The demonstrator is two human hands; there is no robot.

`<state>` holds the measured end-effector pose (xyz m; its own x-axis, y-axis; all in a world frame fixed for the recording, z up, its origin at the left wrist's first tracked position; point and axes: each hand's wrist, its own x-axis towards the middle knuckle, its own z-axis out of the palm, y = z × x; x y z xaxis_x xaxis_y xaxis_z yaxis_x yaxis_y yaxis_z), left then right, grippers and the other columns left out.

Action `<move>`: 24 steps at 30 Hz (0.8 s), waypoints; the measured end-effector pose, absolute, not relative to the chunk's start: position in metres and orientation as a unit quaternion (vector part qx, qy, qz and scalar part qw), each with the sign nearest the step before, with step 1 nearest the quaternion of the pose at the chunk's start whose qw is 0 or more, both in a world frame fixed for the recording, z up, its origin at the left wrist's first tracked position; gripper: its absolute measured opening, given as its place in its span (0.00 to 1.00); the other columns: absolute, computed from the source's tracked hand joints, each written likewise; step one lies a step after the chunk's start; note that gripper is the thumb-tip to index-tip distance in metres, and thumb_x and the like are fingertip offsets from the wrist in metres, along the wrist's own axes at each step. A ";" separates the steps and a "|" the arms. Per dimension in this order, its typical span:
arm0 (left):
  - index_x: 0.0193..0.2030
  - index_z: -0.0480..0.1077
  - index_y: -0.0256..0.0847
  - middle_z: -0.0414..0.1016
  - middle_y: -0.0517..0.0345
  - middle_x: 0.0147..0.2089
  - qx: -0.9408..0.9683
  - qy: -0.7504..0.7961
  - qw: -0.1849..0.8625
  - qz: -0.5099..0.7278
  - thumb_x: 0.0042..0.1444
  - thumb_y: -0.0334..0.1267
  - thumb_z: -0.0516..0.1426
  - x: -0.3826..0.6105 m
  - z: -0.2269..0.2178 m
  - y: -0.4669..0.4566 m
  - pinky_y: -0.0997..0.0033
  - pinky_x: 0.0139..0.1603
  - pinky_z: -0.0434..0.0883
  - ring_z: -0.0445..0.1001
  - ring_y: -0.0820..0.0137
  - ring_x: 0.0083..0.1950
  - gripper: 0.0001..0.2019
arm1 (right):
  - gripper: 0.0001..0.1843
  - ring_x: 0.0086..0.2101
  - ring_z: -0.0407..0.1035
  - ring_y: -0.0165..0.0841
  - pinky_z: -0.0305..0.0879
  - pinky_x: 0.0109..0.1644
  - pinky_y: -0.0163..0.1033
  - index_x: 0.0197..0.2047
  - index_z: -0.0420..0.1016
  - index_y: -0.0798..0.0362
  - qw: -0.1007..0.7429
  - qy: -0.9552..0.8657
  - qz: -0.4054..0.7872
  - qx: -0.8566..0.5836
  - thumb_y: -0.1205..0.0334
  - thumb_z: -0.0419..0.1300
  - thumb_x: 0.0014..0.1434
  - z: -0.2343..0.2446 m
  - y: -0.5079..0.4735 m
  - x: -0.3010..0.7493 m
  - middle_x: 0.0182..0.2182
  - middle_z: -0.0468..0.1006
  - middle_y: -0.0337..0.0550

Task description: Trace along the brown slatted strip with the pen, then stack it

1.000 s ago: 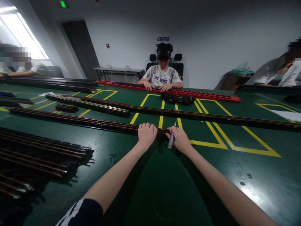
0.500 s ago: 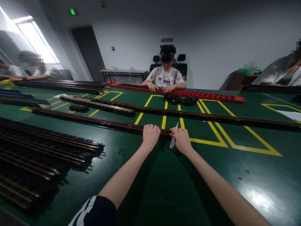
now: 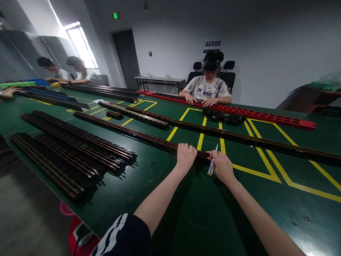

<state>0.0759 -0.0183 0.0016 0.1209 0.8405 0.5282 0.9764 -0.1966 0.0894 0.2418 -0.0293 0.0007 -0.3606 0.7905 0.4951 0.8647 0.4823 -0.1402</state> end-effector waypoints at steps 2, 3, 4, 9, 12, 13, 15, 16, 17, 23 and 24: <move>0.32 0.73 0.33 0.75 0.46 0.35 -0.730 -0.623 0.140 -0.242 0.64 0.36 0.43 0.077 0.001 -0.020 0.59 0.47 0.63 0.71 0.62 0.40 0.20 | 0.10 0.29 0.70 0.39 0.67 0.33 0.45 0.40 0.69 0.54 0.257 -0.823 -0.077 -0.500 0.65 0.48 0.62 0.000 -0.029 0.243 0.31 0.75 0.50; 0.32 0.73 0.33 0.75 0.47 0.35 -0.727 -0.627 0.138 -0.244 0.64 0.36 0.43 0.077 0.001 -0.021 0.59 0.47 0.63 0.71 0.62 0.40 0.20 | 0.10 0.29 0.70 0.39 0.66 0.32 0.44 0.40 0.69 0.54 0.255 -0.824 -0.078 -0.500 0.64 0.47 0.62 0.000 -0.030 0.244 0.31 0.75 0.50; 0.32 0.74 0.33 0.75 0.47 0.35 -0.722 -0.633 0.136 -0.244 0.64 0.36 0.44 0.077 0.000 -0.021 0.59 0.47 0.63 0.71 0.62 0.40 0.19 | 0.10 0.29 0.70 0.39 0.66 0.32 0.43 0.40 0.69 0.55 0.252 -0.825 -0.080 -0.500 0.64 0.48 0.62 0.000 -0.030 0.244 0.30 0.75 0.50; 0.33 0.74 0.35 0.75 0.49 0.36 -0.719 -0.628 0.124 -0.270 0.63 0.37 0.45 0.069 -0.003 -0.025 0.60 0.48 0.61 0.70 0.64 0.41 0.18 | 0.09 0.30 0.69 0.39 0.64 0.34 0.42 0.38 0.69 0.56 0.237 -0.834 -0.073 -0.492 0.63 0.50 0.62 0.000 -0.035 0.243 0.30 0.74 0.50; 0.33 0.74 0.36 0.75 0.51 0.36 -0.731 -0.614 0.118 -0.274 0.63 0.38 0.46 0.060 -0.003 -0.027 0.60 0.48 0.60 0.70 0.65 0.41 0.17 | 0.09 0.31 0.69 0.40 0.64 0.34 0.43 0.38 0.69 0.56 0.237 -0.833 -0.066 -0.496 0.62 0.50 0.62 0.001 -0.040 0.238 0.31 0.74 0.52; 0.34 0.74 0.36 0.75 0.51 0.36 -0.734 -0.611 0.118 -0.272 0.63 0.38 0.46 0.057 -0.003 -0.027 0.61 0.48 0.59 0.70 0.65 0.41 0.17 | 0.09 0.31 0.69 0.40 0.64 0.34 0.43 0.39 0.69 0.57 0.236 -0.832 -0.065 -0.498 0.62 0.50 0.62 0.002 -0.041 0.235 0.32 0.74 0.52; 0.34 0.74 0.36 0.75 0.51 0.36 -0.735 -0.612 0.119 -0.265 0.63 0.38 0.46 0.049 -0.003 -0.027 0.61 0.48 0.59 0.69 0.65 0.41 0.17 | 0.10 0.31 0.69 0.40 0.64 0.34 0.43 0.39 0.69 0.57 0.233 -0.833 -0.064 -0.497 0.62 0.49 0.63 0.003 -0.043 0.228 0.31 0.74 0.52; 0.34 0.74 0.37 0.75 0.51 0.36 -0.735 -0.614 0.122 -0.260 0.63 0.38 0.46 0.045 -0.003 -0.028 0.61 0.47 0.58 0.69 0.65 0.41 0.16 | 0.10 0.31 0.69 0.40 0.64 0.34 0.43 0.39 0.69 0.57 0.233 -0.836 -0.062 -0.494 0.62 0.49 0.63 0.003 -0.044 0.224 0.32 0.74 0.52; 0.34 0.74 0.37 0.75 0.51 0.36 -0.735 -0.615 0.127 -0.255 0.63 0.38 0.47 0.041 -0.003 -0.028 0.60 0.47 0.58 0.69 0.65 0.41 0.16 | 0.10 0.30 0.69 0.39 0.64 0.34 0.43 0.38 0.69 0.57 0.234 -0.837 -0.060 -0.491 0.62 0.49 0.63 0.004 -0.045 0.219 0.32 0.74 0.52; 0.35 0.73 0.37 0.75 0.51 0.36 -0.733 -0.625 0.147 -0.223 0.63 0.37 0.46 0.010 -0.003 -0.034 0.60 0.46 0.58 0.70 0.64 0.41 0.16 | 0.09 0.31 0.69 0.38 0.64 0.35 0.42 0.36 0.69 0.56 0.234 -0.843 -0.056 -0.482 0.61 0.51 0.63 0.005 -0.051 0.189 0.32 0.75 0.52; 0.35 0.73 0.37 0.75 0.51 0.37 -0.736 -0.626 0.151 -0.210 0.63 0.37 0.46 0.005 -0.003 -0.036 0.60 0.47 0.58 0.70 0.64 0.42 0.16 | 0.08 0.31 0.69 0.39 0.64 0.35 0.42 0.37 0.69 0.56 0.234 -0.845 -0.055 -0.479 0.61 0.52 0.63 0.005 -0.052 0.185 0.32 0.75 0.52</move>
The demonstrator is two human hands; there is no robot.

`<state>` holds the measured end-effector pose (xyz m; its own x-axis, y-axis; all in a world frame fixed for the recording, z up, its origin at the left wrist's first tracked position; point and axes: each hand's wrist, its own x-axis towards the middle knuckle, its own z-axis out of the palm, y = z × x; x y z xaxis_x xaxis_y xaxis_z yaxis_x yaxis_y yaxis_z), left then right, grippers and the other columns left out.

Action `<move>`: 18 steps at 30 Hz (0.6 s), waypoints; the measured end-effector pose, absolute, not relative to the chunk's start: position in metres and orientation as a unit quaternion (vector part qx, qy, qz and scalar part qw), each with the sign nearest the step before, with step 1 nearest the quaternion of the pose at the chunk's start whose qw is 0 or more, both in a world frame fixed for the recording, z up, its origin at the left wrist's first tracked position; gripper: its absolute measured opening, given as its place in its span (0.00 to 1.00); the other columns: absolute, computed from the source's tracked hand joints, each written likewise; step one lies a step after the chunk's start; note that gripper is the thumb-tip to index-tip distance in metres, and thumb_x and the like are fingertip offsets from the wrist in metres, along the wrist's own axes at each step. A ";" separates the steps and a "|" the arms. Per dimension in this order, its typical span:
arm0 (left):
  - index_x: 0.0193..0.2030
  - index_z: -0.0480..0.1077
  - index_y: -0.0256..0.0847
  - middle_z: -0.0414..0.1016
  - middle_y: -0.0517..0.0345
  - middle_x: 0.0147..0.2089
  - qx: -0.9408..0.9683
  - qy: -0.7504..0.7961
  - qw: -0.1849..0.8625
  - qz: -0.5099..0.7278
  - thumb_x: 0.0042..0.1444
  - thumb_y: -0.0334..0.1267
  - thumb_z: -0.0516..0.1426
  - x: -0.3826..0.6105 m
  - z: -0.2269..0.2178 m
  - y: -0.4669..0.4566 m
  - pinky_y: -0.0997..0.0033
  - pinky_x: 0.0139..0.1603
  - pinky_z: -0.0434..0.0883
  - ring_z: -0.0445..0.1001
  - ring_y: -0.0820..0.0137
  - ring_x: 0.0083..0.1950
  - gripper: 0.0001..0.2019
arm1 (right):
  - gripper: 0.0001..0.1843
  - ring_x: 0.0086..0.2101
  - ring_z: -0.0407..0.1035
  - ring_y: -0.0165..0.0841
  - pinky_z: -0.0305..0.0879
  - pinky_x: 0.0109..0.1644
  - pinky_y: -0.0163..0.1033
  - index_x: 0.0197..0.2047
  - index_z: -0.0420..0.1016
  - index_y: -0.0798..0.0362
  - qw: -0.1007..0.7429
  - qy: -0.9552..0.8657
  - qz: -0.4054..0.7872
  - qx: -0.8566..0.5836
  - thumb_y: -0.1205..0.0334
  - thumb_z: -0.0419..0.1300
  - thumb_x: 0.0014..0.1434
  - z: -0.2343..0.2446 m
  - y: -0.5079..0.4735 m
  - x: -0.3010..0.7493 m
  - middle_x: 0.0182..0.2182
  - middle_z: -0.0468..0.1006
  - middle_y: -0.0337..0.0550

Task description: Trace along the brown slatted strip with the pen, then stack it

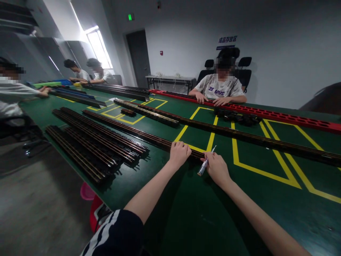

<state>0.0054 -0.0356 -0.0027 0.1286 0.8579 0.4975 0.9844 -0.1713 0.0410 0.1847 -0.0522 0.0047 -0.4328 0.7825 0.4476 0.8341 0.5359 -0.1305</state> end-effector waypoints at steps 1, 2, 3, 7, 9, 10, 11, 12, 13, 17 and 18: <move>0.35 0.73 0.37 0.75 0.51 0.37 -0.738 -0.628 0.151 -0.195 0.63 0.37 0.45 0.000 -0.002 -0.036 0.60 0.47 0.58 0.70 0.64 0.42 0.16 | 0.08 0.32 0.69 0.39 0.64 0.36 0.42 0.38 0.69 0.57 0.235 -0.845 -0.055 -0.477 0.62 0.52 0.63 0.005 -0.053 0.180 0.33 0.76 0.52; 0.35 0.73 0.37 0.75 0.51 0.37 -0.740 -0.628 0.149 -0.188 0.63 0.37 0.45 -0.004 -0.001 -0.037 0.60 0.47 0.58 0.70 0.63 0.43 0.16 | 0.08 0.33 0.70 0.40 0.64 0.37 0.43 0.38 0.69 0.57 0.238 -0.845 -0.055 -0.476 0.62 0.53 0.63 0.005 -0.053 0.176 0.33 0.76 0.52; 0.36 0.73 0.37 0.75 0.51 0.37 -0.741 -0.629 0.148 -0.183 0.63 0.37 0.45 -0.009 0.000 -0.037 0.60 0.47 0.58 0.70 0.63 0.43 0.17 | 0.08 0.34 0.70 0.40 0.64 0.37 0.43 0.38 0.69 0.57 0.240 -0.846 -0.051 -0.473 0.61 0.53 0.63 0.005 -0.053 0.171 0.33 0.76 0.52; 0.36 0.73 0.37 0.75 0.50 0.39 -0.742 -0.637 0.137 -0.158 0.63 0.36 0.45 -0.031 0.005 -0.035 0.59 0.47 0.58 0.70 0.62 0.43 0.16 | 0.08 0.34 0.70 0.40 0.65 0.39 0.44 0.34 0.66 0.55 0.257 -0.842 -0.037 -0.472 0.60 0.52 0.63 0.006 -0.051 0.151 0.34 0.76 0.52; 0.37 0.73 0.38 0.75 0.50 0.40 -0.744 -0.640 0.129 -0.142 0.62 0.36 0.45 -0.042 0.009 -0.035 0.59 0.47 0.58 0.70 0.62 0.44 0.15 | 0.08 0.33 0.70 0.39 0.66 0.38 0.42 0.33 0.64 0.53 0.269 -0.837 -0.007 -0.475 0.60 0.53 0.63 0.006 -0.050 0.140 0.35 0.75 0.51; 0.38 0.73 0.38 0.75 0.50 0.41 -0.744 -0.642 0.125 -0.135 0.63 0.37 0.45 -0.049 0.010 -0.035 0.60 0.47 0.59 0.70 0.62 0.45 0.16 | 0.07 0.33 0.70 0.38 0.67 0.38 0.42 0.33 0.64 0.53 0.273 -0.835 0.004 -0.477 0.60 0.54 0.62 0.007 -0.050 0.136 0.34 0.75 0.50; 0.38 0.73 0.38 0.74 0.50 0.41 -0.744 -0.645 0.121 -0.127 0.63 0.37 0.44 -0.055 0.012 -0.035 0.60 0.47 0.59 0.69 0.62 0.45 0.16 | 0.07 0.34 0.70 0.39 0.67 0.38 0.42 0.34 0.63 0.53 0.274 -0.837 0.012 -0.474 0.60 0.56 0.61 0.008 -0.050 0.131 0.34 0.74 0.49; 0.39 0.72 0.38 0.74 0.50 0.42 -0.744 -0.647 0.116 -0.119 0.63 0.37 0.44 -0.061 0.014 -0.035 0.60 0.48 0.59 0.69 0.62 0.46 0.16 | 0.07 0.34 0.70 0.39 0.67 0.38 0.42 0.34 0.63 0.53 0.276 -0.836 0.017 -0.474 0.60 0.57 0.60 0.008 -0.050 0.127 0.33 0.74 0.49; 0.39 0.72 0.39 0.74 0.50 0.42 -0.743 -0.650 0.111 -0.112 0.64 0.37 0.43 -0.067 0.016 -0.035 0.60 0.49 0.59 0.69 0.63 0.46 0.16 | 0.07 0.35 0.70 0.40 0.67 0.38 0.43 0.35 0.63 0.53 0.278 -0.836 0.020 -0.473 0.61 0.58 0.59 0.009 -0.050 0.122 0.34 0.74 0.50; 0.42 0.70 0.40 0.73 0.51 0.44 -0.730 -0.673 0.088 -0.076 0.64 0.38 0.41 -0.093 0.021 -0.031 0.60 0.50 0.60 0.69 0.62 0.48 0.17 | 0.05 0.36 0.70 0.40 0.67 0.41 0.44 0.35 0.63 0.54 0.284 -0.832 0.046 -0.475 0.64 0.57 0.59 0.012 -0.051 0.104 0.34 0.74 0.50; 0.42 0.70 0.40 0.73 0.51 0.45 -0.727 -0.679 0.080 -0.065 0.64 0.38 0.40 -0.100 0.021 -0.029 0.60 0.51 0.60 0.69 0.61 0.49 0.17 | 0.04 0.37 0.69 0.40 0.68 0.41 0.44 0.34 0.63 0.53 0.284 -0.833 0.058 -0.472 0.65 0.56 0.60 0.012 -0.052 0.099 0.34 0.74 0.50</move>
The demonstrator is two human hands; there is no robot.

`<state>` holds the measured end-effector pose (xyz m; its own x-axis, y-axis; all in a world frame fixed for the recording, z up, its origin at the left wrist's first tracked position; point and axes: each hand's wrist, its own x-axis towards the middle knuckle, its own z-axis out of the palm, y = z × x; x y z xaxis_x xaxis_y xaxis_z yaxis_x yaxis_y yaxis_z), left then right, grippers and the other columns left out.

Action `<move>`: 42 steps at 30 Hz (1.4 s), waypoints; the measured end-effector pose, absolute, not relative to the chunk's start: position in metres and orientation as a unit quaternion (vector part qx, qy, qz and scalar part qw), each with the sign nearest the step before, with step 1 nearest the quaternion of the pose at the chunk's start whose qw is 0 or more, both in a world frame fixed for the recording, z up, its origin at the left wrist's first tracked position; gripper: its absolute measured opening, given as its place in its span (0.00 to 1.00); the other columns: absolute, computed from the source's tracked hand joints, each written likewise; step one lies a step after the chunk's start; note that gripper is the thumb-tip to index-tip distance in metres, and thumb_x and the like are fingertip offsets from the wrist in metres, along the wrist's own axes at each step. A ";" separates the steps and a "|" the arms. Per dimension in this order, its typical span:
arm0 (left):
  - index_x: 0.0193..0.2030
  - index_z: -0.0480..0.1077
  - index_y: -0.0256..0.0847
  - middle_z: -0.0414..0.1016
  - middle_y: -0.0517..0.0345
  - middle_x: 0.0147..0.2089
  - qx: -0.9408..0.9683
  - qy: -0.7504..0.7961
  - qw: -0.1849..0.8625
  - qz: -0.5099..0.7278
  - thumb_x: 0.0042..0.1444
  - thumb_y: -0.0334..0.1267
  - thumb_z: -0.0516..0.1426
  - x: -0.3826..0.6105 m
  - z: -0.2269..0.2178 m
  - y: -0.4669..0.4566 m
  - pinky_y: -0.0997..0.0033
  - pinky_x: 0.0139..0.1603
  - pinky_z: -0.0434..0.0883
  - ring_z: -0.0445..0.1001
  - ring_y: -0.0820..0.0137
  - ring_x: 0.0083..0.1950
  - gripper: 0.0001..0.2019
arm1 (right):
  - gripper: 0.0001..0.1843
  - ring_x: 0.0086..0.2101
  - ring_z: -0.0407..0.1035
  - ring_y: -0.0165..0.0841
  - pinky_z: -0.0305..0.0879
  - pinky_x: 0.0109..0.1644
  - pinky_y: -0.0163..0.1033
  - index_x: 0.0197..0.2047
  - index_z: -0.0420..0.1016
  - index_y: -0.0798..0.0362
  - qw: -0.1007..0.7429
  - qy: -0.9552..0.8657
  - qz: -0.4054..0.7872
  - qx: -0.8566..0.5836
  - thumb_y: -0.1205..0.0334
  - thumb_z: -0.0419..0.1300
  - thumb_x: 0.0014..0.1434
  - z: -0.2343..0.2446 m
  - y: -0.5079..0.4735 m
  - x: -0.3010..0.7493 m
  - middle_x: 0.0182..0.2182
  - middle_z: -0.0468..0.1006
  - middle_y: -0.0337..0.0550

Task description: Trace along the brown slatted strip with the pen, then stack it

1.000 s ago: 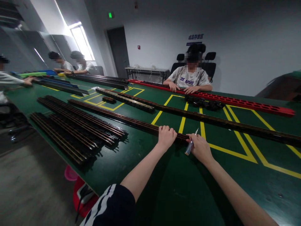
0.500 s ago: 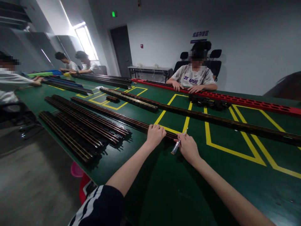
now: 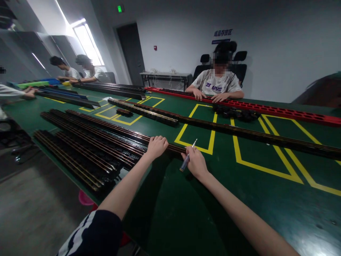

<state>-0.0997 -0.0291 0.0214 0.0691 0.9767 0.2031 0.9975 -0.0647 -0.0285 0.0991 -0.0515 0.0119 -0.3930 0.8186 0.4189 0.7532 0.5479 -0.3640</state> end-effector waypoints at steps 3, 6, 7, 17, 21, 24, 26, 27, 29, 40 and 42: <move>0.43 0.69 0.38 0.71 0.48 0.47 -0.714 -0.698 0.055 -0.027 0.64 0.37 0.40 -0.118 0.024 -0.021 0.58 0.52 0.61 0.68 0.60 0.50 0.18 | 0.03 0.38 0.70 0.39 0.69 0.43 0.43 0.35 0.63 0.53 0.290 -0.834 0.092 -0.460 0.69 0.53 0.60 0.011 -0.053 0.083 0.37 0.74 0.50; 0.44 0.69 0.40 0.71 0.48 0.48 -0.716 -0.697 0.021 0.014 0.62 0.36 0.43 -0.134 0.027 -0.014 0.57 0.53 0.61 0.68 0.60 0.52 0.15 | 0.05 0.41 0.69 0.39 0.69 0.46 0.45 0.39 0.65 0.55 0.289 -0.839 0.093 -0.451 0.71 0.52 0.60 0.011 -0.055 0.071 0.39 0.75 0.51; 0.44 0.69 0.41 0.71 0.49 0.47 -0.716 -0.698 0.012 0.024 0.61 0.36 0.43 -0.138 0.028 -0.013 0.57 0.53 0.61 0.68 0.60 0.52 0.15 | 0.05 0.41 0.70 0.39 0.69 0.47 0.45 0.41 0.65 0.56 0.285 -0.842 0.093 -0.448 0.71 0.51 0.61 0.011 -0.057 0.068 0.39 0.75 0.51; 0.45 0.68 0.37 0.71 0.44 0.49 -0.694 -0.716 0.006 0.069 0.61 0.36 0.41 -0.138 0.041 -0.023 0.57 0.53 0.62 0.70 0.57 0.53 0.16 | 0.17 0.54 0.66 0.42 0.68 0.55 0.50 0.53 0.63 0.59 0.260 -0.862 0.142 -0.411 0.65 0.54 0.60 0.015 -0.077 0.081 0.55 0.69 0.59; 0.45 0.68 0.35 0.71 0.43 0.49 -0.683 -0.728 0.025 0.058 0.61 0.35 0.40 -0.129 0.043 -0.031 0.58 0.53 0.62 0.70 0.57 0.53 0.17 | 0.11 0.58 0.62 0.44 0.63 0.58 0.54 0.47 0.66 0.58 0.251 -0.866 0.117 -0.416 0.65 0.54 0.60 0.016 -0.090 0.096 0.59 0.64 0.61; 0.46 0.68 0.33 0.72 0.41 0.49 -0.671 -0.740 0.043 0.038 0.62 0.33 0.39 -0.118 0.043 -0.038 0.55 0.56 0.61 0.70 0.56 0.53 0.18 | 0.08 0.58 0.61 0.44 0.62 0.58 0.55 0.43 0.67 0.57 0.241 -0.864 0.104 -0.429 0.65 0.55 0.61 0.017 -0.102 0.111 0.57 0.67 0.60; 0.49 0.67 0.36 0.73 0.44 0.49 -0.674 -0.737 0.047 0.017 0.62 0.34 0.39 -0.105 0.042 -0.045 0.53 0.57 0.60 0.71 0.57 0.52 0.19 | 0.08 0.59 0.60 0.44 0.62 0.59 0.54 0.43 0.68 0.59 0.231 -0.858 0.096 -0.448 0.66 0.54 0.61 0.018 -0.110 0.123 0.57 0.67 0.62; 0.48 0.68 0.37 0.73 0.46 0.49 -0.687 -0.725 0.044 -0.015 0.62 0.34 0.39 -0.097 0.041 -0.049 0.53 0.57 0.60 0.71 0.58 0.52 0.19 | 0.08 0.59 0.61 0.44 0.62 0.59 0.53 0.43 0.69 0.59 0.223 -0.857 0.095 -0.455 0.66 0.53 0.61 0.019 -0.114 0.129 0.57 0.67 0.62; 0.46 0.69 0.38 0.74 0.48 0.48 -0.728 -0.682 0.026 -0.061 0.63 0.35 0.40 -0.080 0.038 -0.059 0.55 0.57 0.61 0.72 0.61 0.50 0.18 | 0.10 0.59 0.60 0.44 0.61 0.60 0.52 0.44 0.70 0.60 0.204 -0.852 0.095 -0.473 0.70 0.52 0.60 0.020 -0.120 0.143 0.57 0.67 0.61; 0.51 0.66 0.39 0.66 0.43 0.51 -0.778 -0.607 0.078 -0.141 0.60 0.30 0.45 -0.029 -0.005 -0.073 0.52 0.57 0.59 0.60 0.55 0.56 0.15 | 0.18 0.59 0.60 0.45 0.60 0.59 0.58 0.48 0.73 0.57 0.174 -0.817 0.084 -0.544 0.74 0.48 0.59 0.016 -0.145 0.212 0.58 0.68 0.56; 0.51 0.66 0.41 0.65 0.45 0.51 -0.770 -0.614 0.069 -0.159 0.58 0.27 0.44 -0.028 -0.008 -0.066 0.52 0.56 0.59 0.60 0.56 0.55 0.17 | 0.18 0.58 0.61 0.45 0.60 0.59 0.58 0.49 0.72 0.57 0.179 -0.819 0.080 -0.539 0.75 0.49 0.58 0.015 -0.145 0.211 0.57 0.69 0.56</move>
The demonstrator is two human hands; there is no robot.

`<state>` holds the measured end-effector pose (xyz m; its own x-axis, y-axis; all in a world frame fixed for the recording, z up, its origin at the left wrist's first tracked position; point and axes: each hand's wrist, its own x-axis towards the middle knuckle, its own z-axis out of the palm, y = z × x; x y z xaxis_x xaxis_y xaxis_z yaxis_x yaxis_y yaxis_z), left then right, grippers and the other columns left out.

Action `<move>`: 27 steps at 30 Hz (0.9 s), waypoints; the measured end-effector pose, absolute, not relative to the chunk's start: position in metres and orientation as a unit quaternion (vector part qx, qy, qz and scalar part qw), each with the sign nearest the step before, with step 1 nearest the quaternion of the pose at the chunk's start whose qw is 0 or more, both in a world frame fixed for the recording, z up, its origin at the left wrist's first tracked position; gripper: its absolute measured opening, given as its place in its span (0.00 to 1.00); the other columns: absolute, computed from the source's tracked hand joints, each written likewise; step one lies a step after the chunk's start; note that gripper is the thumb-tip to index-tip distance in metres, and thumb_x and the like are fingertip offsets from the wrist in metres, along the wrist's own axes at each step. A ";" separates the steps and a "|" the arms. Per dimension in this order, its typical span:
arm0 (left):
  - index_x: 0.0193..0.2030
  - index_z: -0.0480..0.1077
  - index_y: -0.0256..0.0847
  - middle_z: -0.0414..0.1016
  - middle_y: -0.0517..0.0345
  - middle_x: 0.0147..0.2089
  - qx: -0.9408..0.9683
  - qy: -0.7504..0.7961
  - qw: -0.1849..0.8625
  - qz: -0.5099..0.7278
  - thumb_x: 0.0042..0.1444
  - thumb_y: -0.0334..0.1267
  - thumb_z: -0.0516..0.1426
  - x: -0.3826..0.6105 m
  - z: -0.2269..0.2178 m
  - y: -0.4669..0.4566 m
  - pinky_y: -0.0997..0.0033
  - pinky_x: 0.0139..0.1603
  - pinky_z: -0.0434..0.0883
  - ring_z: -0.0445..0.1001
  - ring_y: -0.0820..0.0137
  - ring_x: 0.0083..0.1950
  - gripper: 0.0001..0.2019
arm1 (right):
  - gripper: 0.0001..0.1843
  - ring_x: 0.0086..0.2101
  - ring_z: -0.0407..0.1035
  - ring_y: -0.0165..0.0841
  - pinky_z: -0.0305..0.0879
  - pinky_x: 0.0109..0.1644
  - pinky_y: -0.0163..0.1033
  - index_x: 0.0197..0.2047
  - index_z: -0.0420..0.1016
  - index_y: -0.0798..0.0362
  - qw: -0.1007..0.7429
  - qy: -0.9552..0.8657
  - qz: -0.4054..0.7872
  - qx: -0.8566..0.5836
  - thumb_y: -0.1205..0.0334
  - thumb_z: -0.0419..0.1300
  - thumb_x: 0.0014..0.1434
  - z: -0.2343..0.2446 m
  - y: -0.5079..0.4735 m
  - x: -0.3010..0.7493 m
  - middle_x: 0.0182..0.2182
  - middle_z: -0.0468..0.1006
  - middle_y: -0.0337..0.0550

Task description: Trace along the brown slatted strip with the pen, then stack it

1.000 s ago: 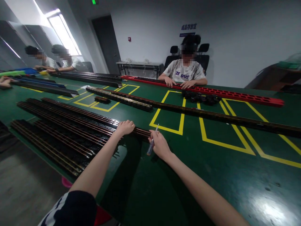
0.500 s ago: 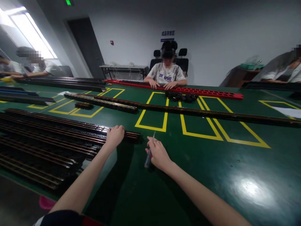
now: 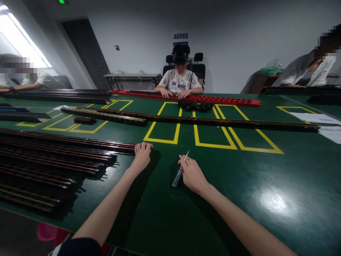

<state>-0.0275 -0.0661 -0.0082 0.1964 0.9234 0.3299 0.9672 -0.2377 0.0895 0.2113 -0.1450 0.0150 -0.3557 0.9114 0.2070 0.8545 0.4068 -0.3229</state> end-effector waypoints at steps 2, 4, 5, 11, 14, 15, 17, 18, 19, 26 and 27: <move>0.49 0.67 0.42 0.65 0.45 0.50 -0.766 -0.616 0.061 -0.172 0.56 0.25 0.44 -0.023 -0.009 -0.060 0.52 0.55 0.59 0.60 0.56 0.55 0.18 | 0.19 0.58 0.62 0.45 0.60 0.59 0.59 0.50 0.72 0.57 0.178 -0.820 0.082 -0.538 0.75 0.50 0.57 0.015 -0.144 0.209 0.57 0.69 0.56; 0.48 0.67 0.42 0.65 0.45 0.49 -0.766 -0.616 0.057 -0.175 0.56 0.25 0.44 -0.015 -0.008 -0.055 0.52 0.55 0.58 0.60 0.56 0.54 0.18 | 0.19 0.58 0.62 0.45 0.59 0.59 0.58 0.50 0.71 0.57 0.176 -0.819 0.087 -0.539 0.75 0.50 0.57 0.016 -0.143 0.207 0.57 0.69 0.56; 0.47 0.67 0.41 0.65 0.45 0.49 -0.767 -0.615 0.054 -0.174 0.56 0.25 0.45 -0.008 -0.007 -0.054 0.53 0.55 0.58 0.60 0.56 0.53 0.17 | 0.19 0.58 0.62 0.45 0.59 0.59 0.57 0.50 0.71 0.58 0.176 -0.818 0.089 -0.540 0.75 0.49 0.57 0.016 -0.143 0.207 0.57 0.69 0.56; 0.55 0.63 0.40 0.67 0.47 0.53 -0.815 -0.549 -0.012 -0.186 0.53 0.22 0.45 0.072 0.000 -0.060 0.52 0.56 0.58 0.60 0.57 0.55 0.23 | 0.16 0.52 0.67 0.42 0.64 0.54 0.52 0.41 0.70 0.55 0.275 -0.768 0.082 -0.572 0.75 0.45 0.57 0.012 -0.135 0.217 0.52 0.73 0.55; 0.61 0.56 0.45 0.64 0.52 0.59 -0.859 -0.457 -0.087 -0.213 0.55 0.23 0.43 0.101 0.009 -0.067 0.58 0.57 0.61 0.61 0.63 0.59 0.27 | 0.14 0.50 0.67 0.41 0.65 0.52 0.52 0.39 0.67 0.54 0.385 -0.700 0.077 -0.596 0.73 0.43 0.58 0.010 -0.132 0.225 0.49 0.74 0.54; 0.63 0.55 0.45 0.62 0.52 0.61 -0.868 -0.428 -0.097 -0.231 0.57 0.24 0.42 0.102 0.012 -0.069 0.60 0.58 0.61 0.61 0.65 0.60 0.27 | 0.14 0.50 0.67 0.41 0.65 0.52 0.52 0.38 0.66 0.54 0.412 -0.687 0.082 -0.593 0.74 0.43 0.58 0.009 -0.131 0.227 0.50 0.73 0.54; 0.63 0.56 0.44 0.61 0.52 0.63 -0.863 -0.421 -0.077 -0.268 0.58 0.24 0.41 0.088 0.016 -0.068 0.63 0.59 0.61 0.61 0.68 0.61 0.26 | 0.12 0.51 0.67 0.41 0.64 0.53 0.54 0.36 0.64 0.53 0.435 -0.686 0.082 -0.577 0.74 0.43 0.57 0.008 -0.129 0.229 0.51 0.72 0.54; 0.60 0.59 0.42 0.64 0.51 0.61 -0.851 -0.443 -0.048 -0.279 0.58 0.23 0.40 0.074 0.016 -0.066 0.63 0.60 0.60 0.61 0.68 0.61 0.25 | 0.10 0.51 0.66 0.41 0.63 0.54 0.54 0.36 0.63 0.52 0.433 -0.697 0.077 -0.566 0.73 0.44 0.58 0.008 -0.129 0.228 0.52 0.71 0.54; 0.56 0.64 0.41 0.66 0.51 0.58 -0.829 -0.484 -0.020 -0.280 0.59 0.23 0.40 0.057 0.016 -0.064 0.63 0.61 0.59 0.63 0.67 0.60 0.23 | 0.09 0.52 0.66 0.41 0.62 0.55 0.55 0.35 0.63 0.52 0.421 -0.715 0.064 -0.555 0.72 0.45 0.58 0.007 -0.127 0.227 0.53 0.71 0.54; 0.47 0.70 0.40 0.70 0.47 0.49 -0.753 -0.620 0.085 -0.205 0.65 0.41 0.42 -0.016 -0.004 -0.051 0.56 0.58 0.57 0.65 0.59 0.51 0.18 | 0.04 0.60 0.58 0.46 0.54 0.62 0.57 0.37 0.65 0.56 0.291 -0.825 -0.049 -0.482 0.64 0.53 0.61 0.001 -0.110 0.210 0.57 0.66 0.63; 0.47 0.70 0.40 0.70 0.46 0.48 -0.750 -0.623 0.085 -0.204 0.65 0.41 0.41 -0.013 -0.005 -0.050 0.57 0.57 0.58 0.64 0.59 0.50 0.18 | 0.04 0.60 0.57 0.46 0.54 0.62 0.57 0.37 0.65 0.56 0.288 -0.824 -0.053 -0.484 0.64 0.53 0.61 -0.001 -0.107 0.209 0.57 0.66 0.63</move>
<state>-0.0134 -0.0504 -0.0052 0.1402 0.8999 0.4129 0.9696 -0.2094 0.1270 0.2093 -0.1075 -0.0007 -0.3650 0.7683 0.5258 0.8291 0.5251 -0.1917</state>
